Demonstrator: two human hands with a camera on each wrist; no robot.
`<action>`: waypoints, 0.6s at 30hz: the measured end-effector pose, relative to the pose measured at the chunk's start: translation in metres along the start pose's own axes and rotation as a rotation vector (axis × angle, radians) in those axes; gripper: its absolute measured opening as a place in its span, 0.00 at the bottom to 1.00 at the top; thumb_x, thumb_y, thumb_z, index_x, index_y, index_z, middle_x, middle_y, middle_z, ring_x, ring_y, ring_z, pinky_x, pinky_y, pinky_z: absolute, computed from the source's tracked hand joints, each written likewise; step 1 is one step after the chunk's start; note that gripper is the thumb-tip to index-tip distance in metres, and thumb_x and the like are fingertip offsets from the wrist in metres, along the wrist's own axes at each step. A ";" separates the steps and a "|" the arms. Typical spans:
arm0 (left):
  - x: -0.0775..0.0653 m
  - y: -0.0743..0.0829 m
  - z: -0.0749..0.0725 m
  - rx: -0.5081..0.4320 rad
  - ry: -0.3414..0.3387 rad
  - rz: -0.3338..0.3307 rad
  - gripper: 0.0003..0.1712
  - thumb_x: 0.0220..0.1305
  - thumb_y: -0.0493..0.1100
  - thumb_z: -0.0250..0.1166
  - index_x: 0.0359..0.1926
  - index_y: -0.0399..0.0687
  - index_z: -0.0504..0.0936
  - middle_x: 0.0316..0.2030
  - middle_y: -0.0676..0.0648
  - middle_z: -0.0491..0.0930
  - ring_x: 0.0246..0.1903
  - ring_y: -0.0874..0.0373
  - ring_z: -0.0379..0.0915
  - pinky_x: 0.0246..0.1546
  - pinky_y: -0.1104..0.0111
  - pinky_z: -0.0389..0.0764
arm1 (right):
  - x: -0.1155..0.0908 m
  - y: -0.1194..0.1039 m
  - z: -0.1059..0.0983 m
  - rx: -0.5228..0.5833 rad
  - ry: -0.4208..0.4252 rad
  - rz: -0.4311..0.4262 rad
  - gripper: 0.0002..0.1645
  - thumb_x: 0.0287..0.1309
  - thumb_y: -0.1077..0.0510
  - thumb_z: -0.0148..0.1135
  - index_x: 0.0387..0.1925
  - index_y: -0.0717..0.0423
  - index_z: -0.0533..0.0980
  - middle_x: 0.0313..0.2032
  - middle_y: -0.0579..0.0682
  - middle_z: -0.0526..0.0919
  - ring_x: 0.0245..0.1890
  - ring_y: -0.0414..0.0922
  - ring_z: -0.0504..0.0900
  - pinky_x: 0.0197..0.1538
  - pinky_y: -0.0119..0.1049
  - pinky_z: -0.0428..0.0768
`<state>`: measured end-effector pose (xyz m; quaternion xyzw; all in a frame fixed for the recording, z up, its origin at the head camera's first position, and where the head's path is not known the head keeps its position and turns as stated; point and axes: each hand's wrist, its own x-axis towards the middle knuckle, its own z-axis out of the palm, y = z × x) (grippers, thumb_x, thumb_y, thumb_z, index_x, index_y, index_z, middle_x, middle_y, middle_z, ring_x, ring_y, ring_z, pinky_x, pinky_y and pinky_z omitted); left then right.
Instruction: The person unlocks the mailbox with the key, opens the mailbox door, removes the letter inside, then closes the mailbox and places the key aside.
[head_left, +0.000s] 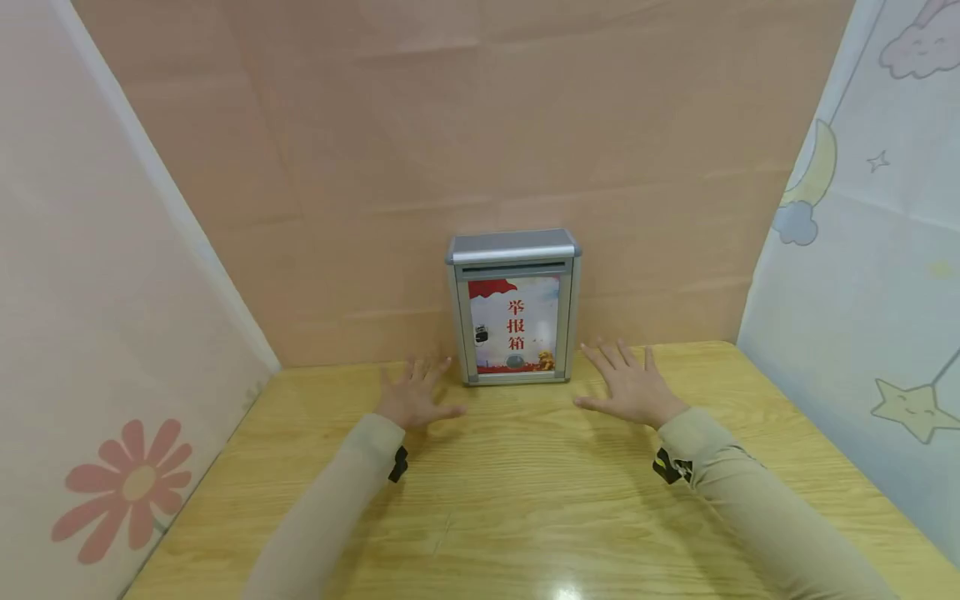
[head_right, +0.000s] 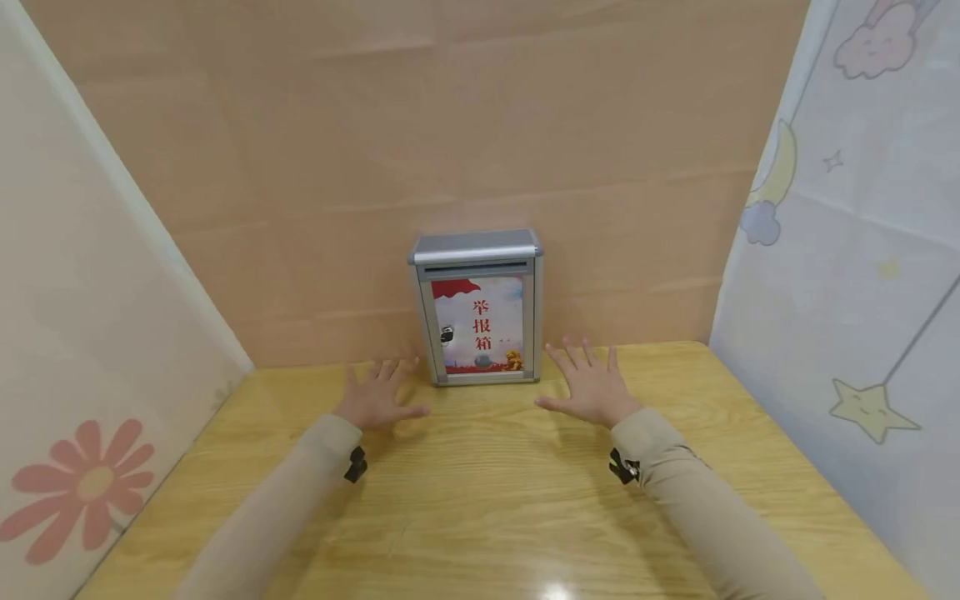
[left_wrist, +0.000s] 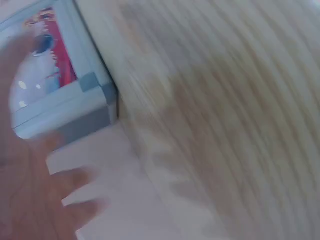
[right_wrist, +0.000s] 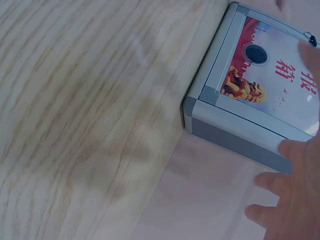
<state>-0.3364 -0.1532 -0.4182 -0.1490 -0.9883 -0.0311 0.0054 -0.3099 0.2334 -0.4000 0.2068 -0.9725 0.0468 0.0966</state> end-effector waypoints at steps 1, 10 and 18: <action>0.001 0.000 0.000 -0.035 -0.024 0.012 0.51 0.57 0.77 0.53 0.74 0.56 0.57 0.71 0.40 0.61 0.69 0.40 0.56 0.64 0.33 0.53 | 0.000 0.001 0.000 -0.001 0.000 -0.008 0.54 0.57 0.25 0.52 0.74 0.52 0.54 0.71 0.62 0.58 0.68 0.68 0.59 0.64 0.75 0.49; 0.019 0.001 0.003 -0.314 -0.078 0.038 0.07 0.63 0.47 0.65 0.30 0.52 0.81 0.27 0.54 0.79 0.26 0.60 0.73 0.28 0.65 0.75 | 0.017 0.015 0.002 0.298 -0.178 0.026 0.12 0.66 0.49 0.57 0.32 0.53 0.76 0.27 0.49 0.81 0.24 0.42 0.76 0.26 0.34 0.72; 0.050 0.007 0.005 -0.897 0.060 -0.153 0.13 0.63 0.37 0.63 0.45 0.31 0.79 0.39 0.36 0.80 0.34 0.46 0.77 0.31 0.66 0.77 | 0.051 0.022 0.017 0.856 -0.217 0.219 0.13 0.67 0.60 0.52 0.44 0.69 0.70 0.41 0.63 0.78 0.40 0.58 0.83 0.43 0.46 0.84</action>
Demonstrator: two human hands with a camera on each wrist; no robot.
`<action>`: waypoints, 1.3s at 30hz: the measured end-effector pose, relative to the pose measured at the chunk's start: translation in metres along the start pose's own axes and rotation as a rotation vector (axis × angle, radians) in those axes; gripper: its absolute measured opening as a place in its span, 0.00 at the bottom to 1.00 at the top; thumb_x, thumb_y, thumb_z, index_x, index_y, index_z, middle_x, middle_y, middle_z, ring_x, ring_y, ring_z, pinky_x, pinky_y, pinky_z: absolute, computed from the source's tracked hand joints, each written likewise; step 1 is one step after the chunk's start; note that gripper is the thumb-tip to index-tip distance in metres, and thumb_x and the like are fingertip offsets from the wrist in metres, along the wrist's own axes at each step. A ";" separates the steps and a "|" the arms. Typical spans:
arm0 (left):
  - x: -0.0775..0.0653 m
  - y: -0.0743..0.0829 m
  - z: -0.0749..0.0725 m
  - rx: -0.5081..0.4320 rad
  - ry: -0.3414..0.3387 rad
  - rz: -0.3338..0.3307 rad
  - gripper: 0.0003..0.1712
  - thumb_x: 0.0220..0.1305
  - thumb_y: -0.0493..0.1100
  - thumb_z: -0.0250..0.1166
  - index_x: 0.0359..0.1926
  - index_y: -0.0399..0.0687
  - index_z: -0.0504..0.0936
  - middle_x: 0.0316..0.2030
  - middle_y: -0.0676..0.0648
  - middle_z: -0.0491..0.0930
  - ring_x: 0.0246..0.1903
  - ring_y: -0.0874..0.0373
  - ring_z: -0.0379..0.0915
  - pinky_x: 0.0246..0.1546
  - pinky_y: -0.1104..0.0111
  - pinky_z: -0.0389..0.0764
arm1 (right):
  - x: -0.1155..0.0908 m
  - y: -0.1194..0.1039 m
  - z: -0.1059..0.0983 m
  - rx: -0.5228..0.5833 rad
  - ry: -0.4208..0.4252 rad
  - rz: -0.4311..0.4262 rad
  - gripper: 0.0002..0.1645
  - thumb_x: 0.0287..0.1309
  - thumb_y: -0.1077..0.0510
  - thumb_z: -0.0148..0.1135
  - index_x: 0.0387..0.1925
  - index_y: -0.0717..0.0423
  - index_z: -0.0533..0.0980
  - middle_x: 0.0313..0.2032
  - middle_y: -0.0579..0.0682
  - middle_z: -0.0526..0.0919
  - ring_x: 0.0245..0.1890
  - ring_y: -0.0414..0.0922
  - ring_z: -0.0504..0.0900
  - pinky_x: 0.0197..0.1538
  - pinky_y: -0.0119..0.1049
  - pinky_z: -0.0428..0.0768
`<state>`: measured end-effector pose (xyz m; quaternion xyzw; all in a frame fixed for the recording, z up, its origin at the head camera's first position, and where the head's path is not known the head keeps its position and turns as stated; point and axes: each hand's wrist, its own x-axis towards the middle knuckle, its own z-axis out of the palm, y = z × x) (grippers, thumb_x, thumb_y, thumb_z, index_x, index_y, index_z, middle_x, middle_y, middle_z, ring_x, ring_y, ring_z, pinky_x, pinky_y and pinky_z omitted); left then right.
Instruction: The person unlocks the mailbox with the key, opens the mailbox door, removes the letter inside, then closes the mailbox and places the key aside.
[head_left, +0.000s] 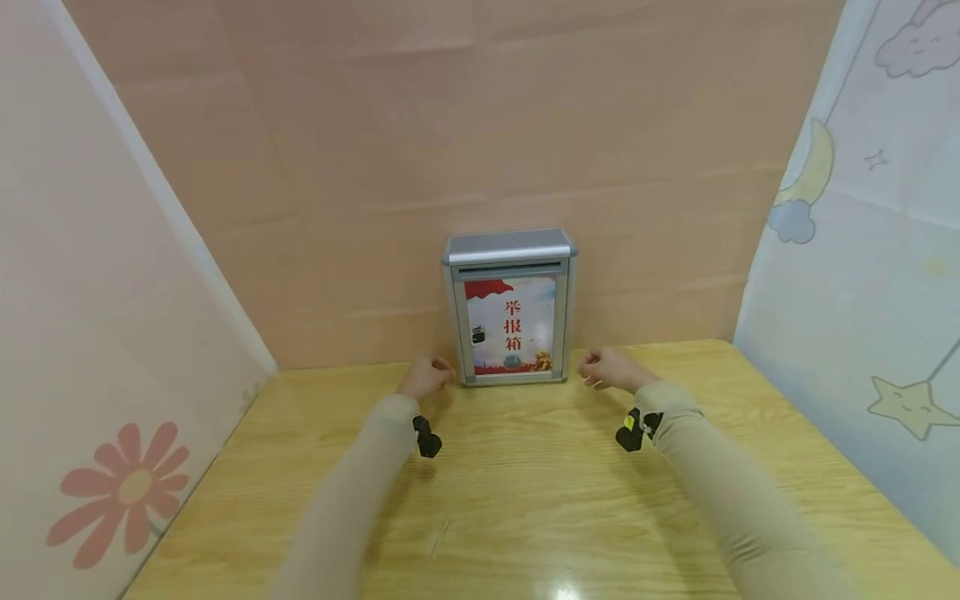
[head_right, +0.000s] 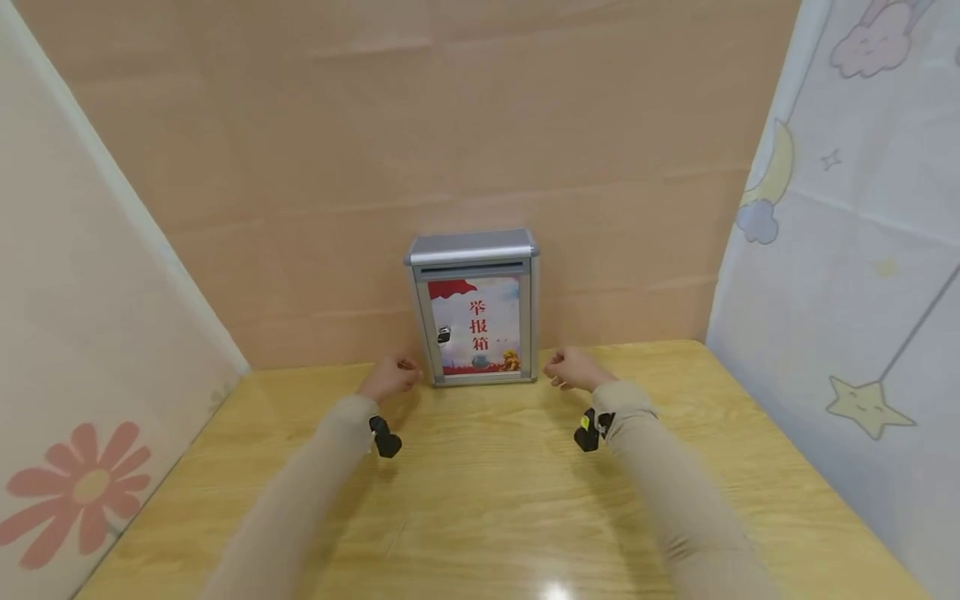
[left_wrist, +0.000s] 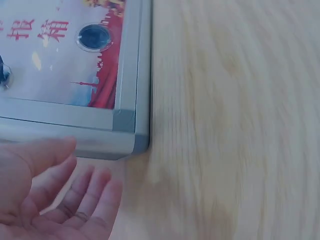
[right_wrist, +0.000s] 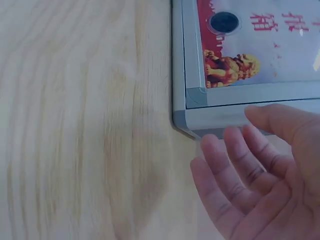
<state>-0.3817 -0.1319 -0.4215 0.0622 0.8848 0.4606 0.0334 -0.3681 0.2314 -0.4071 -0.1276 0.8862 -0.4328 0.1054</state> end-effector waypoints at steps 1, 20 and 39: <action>0.003 0.000 0.003 -0.063 0.015 -0.026 0.14 0.63 0.35 0.63 0.47 0.30 0.77 0.41 0.35 0.79 0.38 0.43 0.78 0.34 0.64 0.80 | 0.004 0.001 0.002 0.073 0.002 0.039 0.15 0.68 0.61 0.52 0.47 0.71 0.67 0.45 0.65 0.76 0.45 0.61 0.81 0.47 0.48 0.83; 0.028 -0.015 0.038 -0.312 0.179 -0.166 0.15 0.60 0.30 0.63 0.48 0.27 0.75 0.42 0.35 0.78 0.36 0.48 0.78 0.39 0.59 0.84 | 0.039 0.007 0.025 0.438 0.040 0.203 0.30 0.70 0.64 0.46 0.65 0.80 0.51 0.64 0.75 0.59 0.62 0.67 0.67 0.64 0.50 0.71; 0.014 -0.010 0.042 -0.174 0.266 -0.058 0.11 0.57 0.31 0.67 0.39 0.30 0.76 0.34 0.39 0.78 0.29 0.54 0.76 0.32 0.67 0.82 | 0.021 0.006 0.023 0.260 0.068 0.086 0.25 0.70 0.63 0.50 0.58 0.79 0.60 0.54 0.71 0.69 0.55 0.63 0.74 0.60 0.51 0.75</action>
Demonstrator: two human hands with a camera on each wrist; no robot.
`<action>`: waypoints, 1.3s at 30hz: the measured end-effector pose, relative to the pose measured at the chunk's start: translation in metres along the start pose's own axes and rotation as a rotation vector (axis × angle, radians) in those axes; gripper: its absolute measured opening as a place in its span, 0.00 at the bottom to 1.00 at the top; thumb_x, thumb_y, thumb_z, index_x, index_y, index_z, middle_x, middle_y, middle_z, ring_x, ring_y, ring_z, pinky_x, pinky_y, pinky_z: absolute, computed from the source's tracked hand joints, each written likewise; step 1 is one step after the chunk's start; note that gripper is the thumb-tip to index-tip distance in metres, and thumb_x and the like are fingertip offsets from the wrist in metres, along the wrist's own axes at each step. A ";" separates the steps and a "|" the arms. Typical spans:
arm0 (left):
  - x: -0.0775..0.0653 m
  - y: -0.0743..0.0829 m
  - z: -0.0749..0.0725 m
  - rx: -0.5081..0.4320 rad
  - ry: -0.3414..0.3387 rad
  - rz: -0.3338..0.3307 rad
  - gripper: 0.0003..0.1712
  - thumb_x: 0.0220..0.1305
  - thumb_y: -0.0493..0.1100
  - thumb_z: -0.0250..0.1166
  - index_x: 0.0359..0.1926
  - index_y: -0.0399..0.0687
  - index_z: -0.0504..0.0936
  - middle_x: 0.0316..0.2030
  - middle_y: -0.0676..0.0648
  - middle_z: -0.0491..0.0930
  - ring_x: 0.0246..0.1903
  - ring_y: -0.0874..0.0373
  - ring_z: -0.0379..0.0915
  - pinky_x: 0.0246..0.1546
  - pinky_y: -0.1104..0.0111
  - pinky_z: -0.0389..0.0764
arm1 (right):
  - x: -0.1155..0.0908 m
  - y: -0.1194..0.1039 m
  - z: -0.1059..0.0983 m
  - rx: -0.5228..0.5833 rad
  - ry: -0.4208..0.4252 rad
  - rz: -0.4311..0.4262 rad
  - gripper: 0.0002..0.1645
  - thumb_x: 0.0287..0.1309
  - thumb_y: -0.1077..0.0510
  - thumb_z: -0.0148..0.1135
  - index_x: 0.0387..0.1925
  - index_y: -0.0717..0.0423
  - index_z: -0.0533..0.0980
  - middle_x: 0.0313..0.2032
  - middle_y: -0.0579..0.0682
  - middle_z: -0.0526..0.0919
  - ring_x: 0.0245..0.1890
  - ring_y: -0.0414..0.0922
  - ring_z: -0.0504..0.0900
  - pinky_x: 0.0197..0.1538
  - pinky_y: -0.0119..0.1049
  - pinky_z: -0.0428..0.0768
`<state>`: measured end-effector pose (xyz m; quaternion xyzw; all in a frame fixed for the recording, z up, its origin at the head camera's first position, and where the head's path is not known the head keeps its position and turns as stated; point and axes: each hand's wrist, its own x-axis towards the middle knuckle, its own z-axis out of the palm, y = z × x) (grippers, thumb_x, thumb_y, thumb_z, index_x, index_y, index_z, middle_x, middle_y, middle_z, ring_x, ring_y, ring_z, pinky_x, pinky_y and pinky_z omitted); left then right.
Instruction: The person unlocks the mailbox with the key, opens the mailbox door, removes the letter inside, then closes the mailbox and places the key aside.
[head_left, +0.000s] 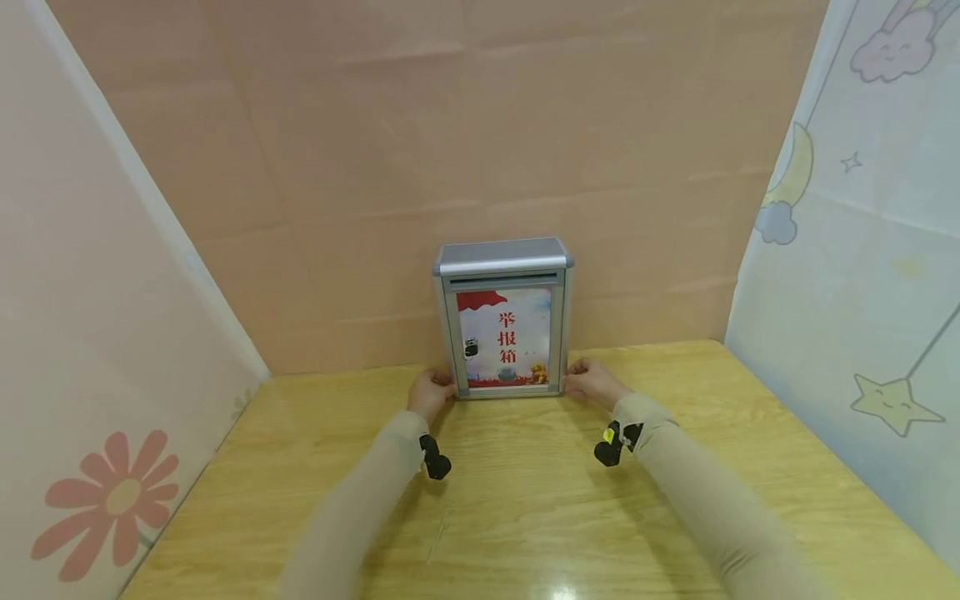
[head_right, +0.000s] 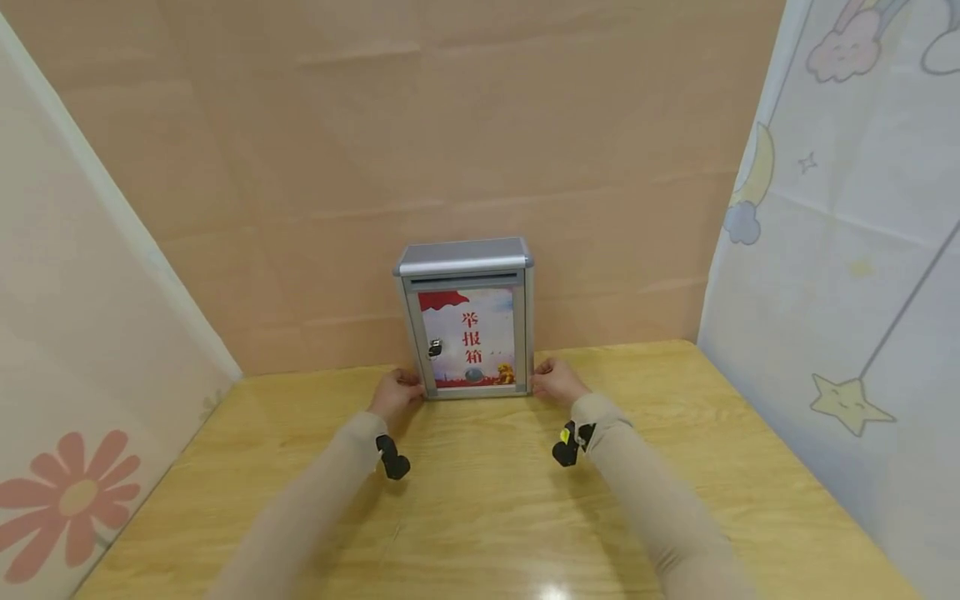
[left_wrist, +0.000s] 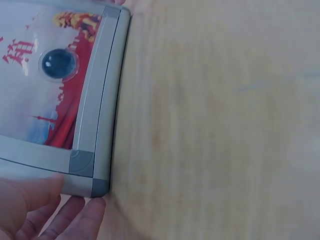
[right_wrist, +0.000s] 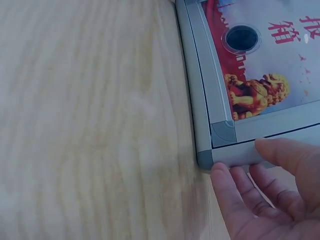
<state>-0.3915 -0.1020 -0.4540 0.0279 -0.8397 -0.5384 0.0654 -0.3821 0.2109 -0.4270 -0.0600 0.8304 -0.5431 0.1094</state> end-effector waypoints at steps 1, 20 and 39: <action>0.001 -0.001 -0.001 0.006 -0.003 0.003 0.11 0.57 0.32 0.67 0.40 0.31 0.77 0.34 0.39 0.79 0.29 0.55 0.76 0.32 0.68 0.81 | 0.001 0.000 0.000 -0.001 -0.007 -0.006 0.24 0.70 0.63 0.49 0.58 0.79 0.60 0.53 0.71 0.69 0.55 0.64 0.74 0.60 0.51 0.75; 0.003 -0.004 -0.006 -0.002 -0.071 0.030 0.09 0.58 0.31 0.67 0.38 0.31 0.76 0.33 0.38 0.79 0.30 0.53 0.78 0.32 0.63 0.84 | 0.012 0.005 -0.003 0.003 -0.017 0.037 0.23 0.68 0.61 0.53 0.56 0.75 0.62 0.49 0.65 0.72 0.49 0.55 0.79 0.54 0.46 0.79; 0.005 -0.008 -0.005 -0.005 -0.054 0.026 0.10 0.57 0.32 0.67 0.39 0.32 0.76 0.32 0.39 0.80 0.29 0.55 0.77 0.30 0.66 0.82 | -0.001 -0.015 -0.004 0.011 -0.203 0.095 0.24 0.70 0.62 0.48 0.56 0.81 0.65 0.52 0.74 0.74 0.45 0.55 0.83 0.52 0.45 0.81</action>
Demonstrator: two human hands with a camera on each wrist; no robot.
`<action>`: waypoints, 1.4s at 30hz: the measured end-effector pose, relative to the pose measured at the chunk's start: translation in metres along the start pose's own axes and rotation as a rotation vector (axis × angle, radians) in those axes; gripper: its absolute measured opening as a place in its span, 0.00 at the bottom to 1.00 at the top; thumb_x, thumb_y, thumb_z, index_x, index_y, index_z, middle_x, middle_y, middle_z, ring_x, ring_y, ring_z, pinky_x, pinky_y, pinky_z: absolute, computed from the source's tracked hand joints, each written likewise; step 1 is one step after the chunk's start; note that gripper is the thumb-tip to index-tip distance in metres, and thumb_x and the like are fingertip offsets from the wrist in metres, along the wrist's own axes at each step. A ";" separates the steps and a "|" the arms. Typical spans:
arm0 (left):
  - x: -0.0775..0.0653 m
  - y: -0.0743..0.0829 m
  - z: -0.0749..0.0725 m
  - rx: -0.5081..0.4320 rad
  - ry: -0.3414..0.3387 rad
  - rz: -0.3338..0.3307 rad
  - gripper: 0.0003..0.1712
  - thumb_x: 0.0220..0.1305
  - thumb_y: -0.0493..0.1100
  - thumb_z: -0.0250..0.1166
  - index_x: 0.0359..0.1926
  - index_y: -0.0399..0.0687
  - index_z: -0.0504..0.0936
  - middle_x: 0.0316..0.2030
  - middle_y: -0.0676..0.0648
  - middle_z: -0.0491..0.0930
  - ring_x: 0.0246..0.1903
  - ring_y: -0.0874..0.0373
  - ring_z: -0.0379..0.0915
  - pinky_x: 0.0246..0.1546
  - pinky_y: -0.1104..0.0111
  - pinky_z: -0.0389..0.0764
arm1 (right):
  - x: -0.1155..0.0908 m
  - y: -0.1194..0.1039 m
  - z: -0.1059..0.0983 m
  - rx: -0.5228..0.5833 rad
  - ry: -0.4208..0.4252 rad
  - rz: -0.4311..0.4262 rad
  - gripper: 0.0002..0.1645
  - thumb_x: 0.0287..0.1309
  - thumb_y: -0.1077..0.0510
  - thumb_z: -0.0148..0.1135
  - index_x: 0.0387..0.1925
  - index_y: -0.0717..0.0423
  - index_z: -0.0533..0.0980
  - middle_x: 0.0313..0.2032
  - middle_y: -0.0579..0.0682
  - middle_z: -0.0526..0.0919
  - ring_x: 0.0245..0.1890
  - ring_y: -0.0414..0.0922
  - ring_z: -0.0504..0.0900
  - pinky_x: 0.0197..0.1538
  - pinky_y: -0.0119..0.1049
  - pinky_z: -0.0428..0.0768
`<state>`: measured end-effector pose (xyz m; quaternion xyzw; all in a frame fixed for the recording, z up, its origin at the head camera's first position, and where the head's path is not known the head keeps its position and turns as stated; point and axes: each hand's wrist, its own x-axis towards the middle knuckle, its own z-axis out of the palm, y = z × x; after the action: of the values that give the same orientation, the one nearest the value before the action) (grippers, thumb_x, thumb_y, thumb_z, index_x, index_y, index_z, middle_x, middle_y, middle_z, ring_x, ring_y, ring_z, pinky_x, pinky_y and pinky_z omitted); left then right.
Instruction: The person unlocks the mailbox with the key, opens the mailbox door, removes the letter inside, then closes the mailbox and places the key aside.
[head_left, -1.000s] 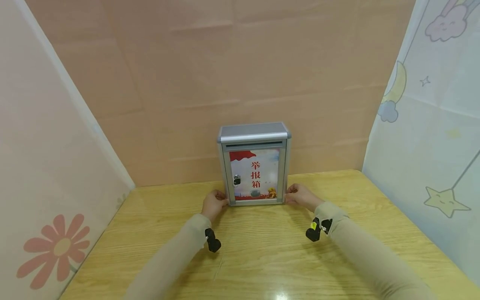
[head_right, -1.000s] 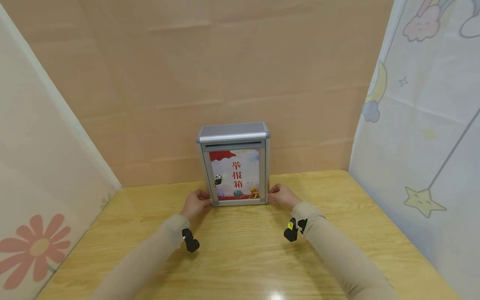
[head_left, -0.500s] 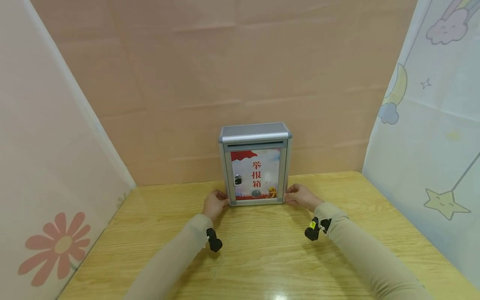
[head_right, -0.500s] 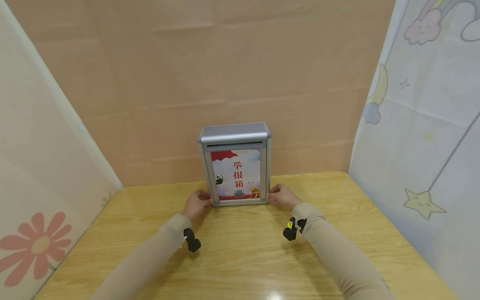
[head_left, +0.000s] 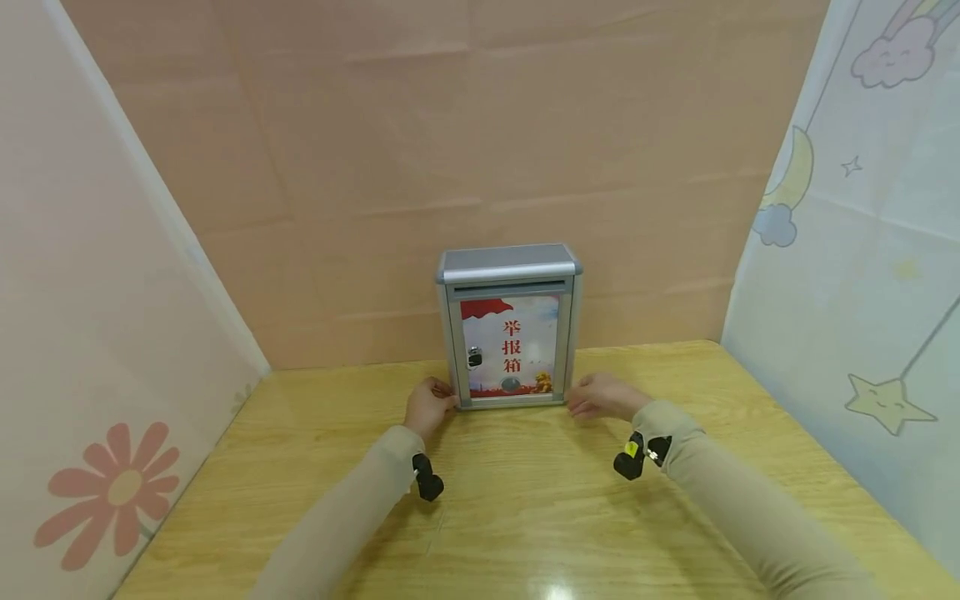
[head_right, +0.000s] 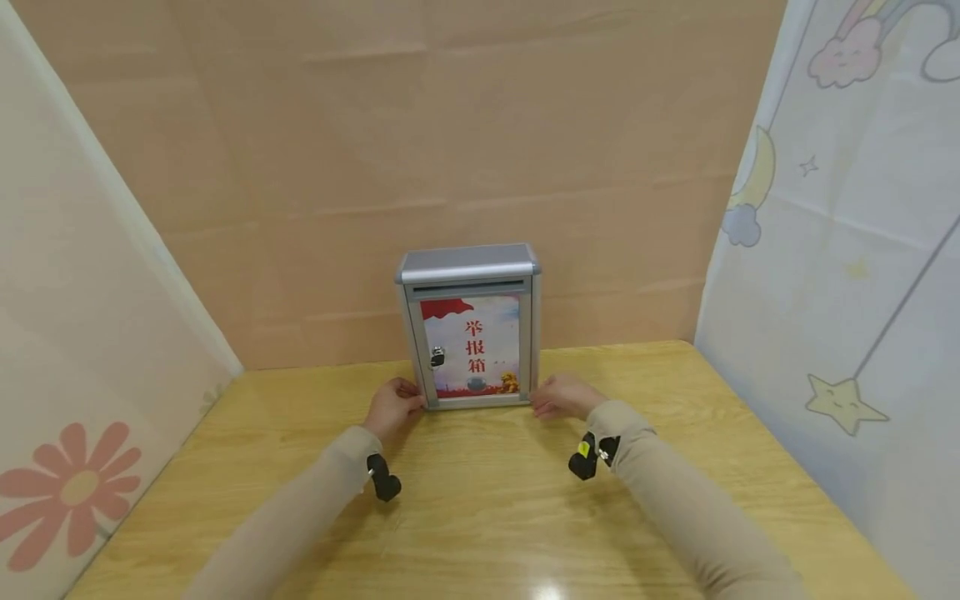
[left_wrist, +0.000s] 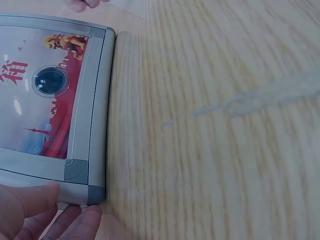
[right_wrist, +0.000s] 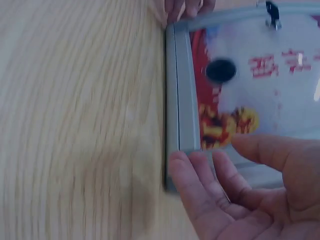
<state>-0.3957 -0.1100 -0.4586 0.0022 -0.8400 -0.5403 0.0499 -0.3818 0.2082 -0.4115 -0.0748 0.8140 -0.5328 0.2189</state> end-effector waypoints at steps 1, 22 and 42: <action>0.000 0.001 0.000 0.003 0.006 -0.006 0.10 0.57 0.32 0.68 0.39 0.32 0.77 0.32 0.40 0.80 0.30 0.56 0.77 0.30 0.67 0.82 | -0.001 -0.005 0.004 0.007 -0.036 -0.009 0.25 0.71 0.61 0.47 0.58 0.81 0.65 0.53 0.75 0.74 0.48 0.56 0.82 0.54 0.46 0.80; -0.003 0.004 0.000 0.037 0.015 -0.011 0.10 0.58 0.32 0.67 0.39 0.32 0.77 0.33 0.40 0.80 0.31 0.55 0.76 0.30 0.68 0.80 | 0.036 -0.092 0.103 0.568 0.078 -0.057 0.26 0.72 0.58 0.48 0.64 0.70 0.62 0.44 0.59 0.79 0.37 0.44 0.82 0.46 0.35 0.83; -0.002 0.005 -0.002 0.099 0.026 0.016 0.10 0.57 0.34 0.68 0.39 0.34 0.78 0.35 0.39 0.82 0.34 0.52 0.78 0.30 0.68 0.78 | 0.051 -0.085 0.118 1.017 0.044 -0.023 0.08 0.73 0.63 0.44 0.46 0.63 0.68 0.34 0.52 0.76 0.34 0.41 0.77 0.40 0.26 0.80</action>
<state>-0.3936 -0.1095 -0.4539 0.0048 -0.8650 -0.4976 0.0648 -0.3851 0.0562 -0.3888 0.0434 0.4553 -0.8654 0.2047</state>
